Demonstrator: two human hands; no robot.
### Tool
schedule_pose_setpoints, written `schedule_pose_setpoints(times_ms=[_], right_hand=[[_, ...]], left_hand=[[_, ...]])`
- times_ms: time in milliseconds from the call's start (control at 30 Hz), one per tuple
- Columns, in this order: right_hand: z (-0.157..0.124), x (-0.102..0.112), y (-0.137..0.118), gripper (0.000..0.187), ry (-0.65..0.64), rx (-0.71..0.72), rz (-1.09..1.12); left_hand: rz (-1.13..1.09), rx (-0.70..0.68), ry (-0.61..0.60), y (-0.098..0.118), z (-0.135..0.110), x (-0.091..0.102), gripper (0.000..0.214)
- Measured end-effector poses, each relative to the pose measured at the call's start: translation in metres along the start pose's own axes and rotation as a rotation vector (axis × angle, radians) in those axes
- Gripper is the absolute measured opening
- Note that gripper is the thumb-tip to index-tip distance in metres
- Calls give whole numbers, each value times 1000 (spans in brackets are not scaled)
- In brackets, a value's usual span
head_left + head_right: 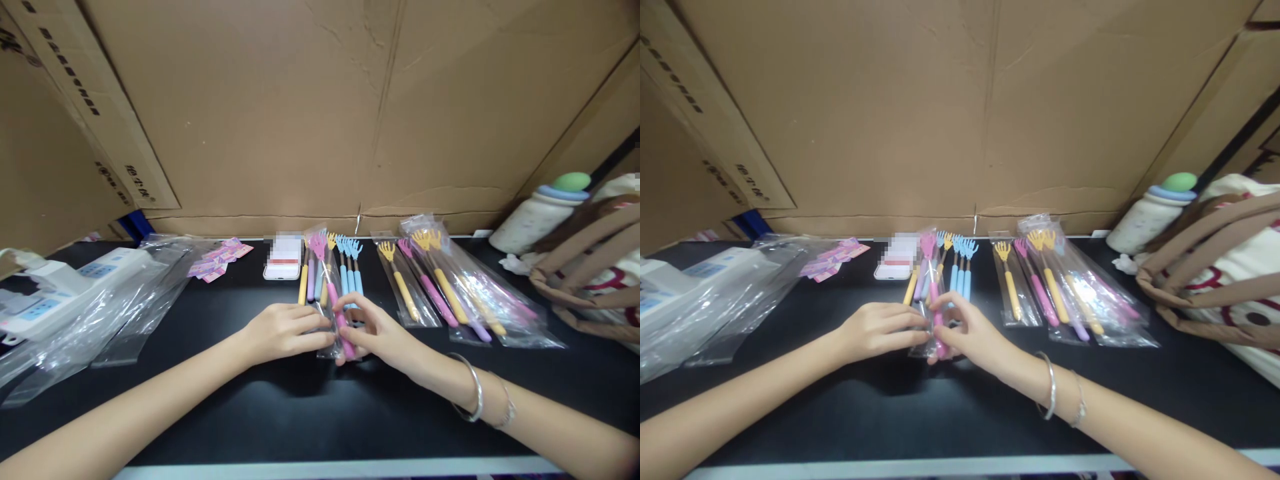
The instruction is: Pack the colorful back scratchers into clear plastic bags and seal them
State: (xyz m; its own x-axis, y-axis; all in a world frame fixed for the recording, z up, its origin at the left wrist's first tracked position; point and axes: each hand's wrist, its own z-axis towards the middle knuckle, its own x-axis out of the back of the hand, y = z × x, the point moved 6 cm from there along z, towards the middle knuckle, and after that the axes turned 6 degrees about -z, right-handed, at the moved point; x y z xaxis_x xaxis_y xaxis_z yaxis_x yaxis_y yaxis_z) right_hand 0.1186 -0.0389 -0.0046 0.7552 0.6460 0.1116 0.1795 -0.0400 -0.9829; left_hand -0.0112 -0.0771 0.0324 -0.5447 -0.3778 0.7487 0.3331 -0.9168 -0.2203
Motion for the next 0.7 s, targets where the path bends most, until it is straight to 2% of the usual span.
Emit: schedule_pose_setpoints(times_ms=[133, 300, 367, 433, 533, 700], right_hand=[[-1, 11, -13, 30, 53, 175, -125], [-6, 46, -45, 28, 188, 283, -395], [-9, 63, -58, 28, 197, 266, -543], [-12, 81, -67, 30, 138, 217, -616], [-21, 112, -70, 29, 50, 127, -750], [-34, 161, -62, 35, 37, 36, -848]], left_hand=[[66, 42, 20, -5, -1, 4, 18], [106, 90, 29, -10, -2, 4, 20], [117, 81, 9, -10, -3, 2, 17], [117, 81, -25, -11, -4, -3, 16], [92, 78, -61, -12, -7, -8, 16], [40, 82, -134, -13, -8, -13, 18]])
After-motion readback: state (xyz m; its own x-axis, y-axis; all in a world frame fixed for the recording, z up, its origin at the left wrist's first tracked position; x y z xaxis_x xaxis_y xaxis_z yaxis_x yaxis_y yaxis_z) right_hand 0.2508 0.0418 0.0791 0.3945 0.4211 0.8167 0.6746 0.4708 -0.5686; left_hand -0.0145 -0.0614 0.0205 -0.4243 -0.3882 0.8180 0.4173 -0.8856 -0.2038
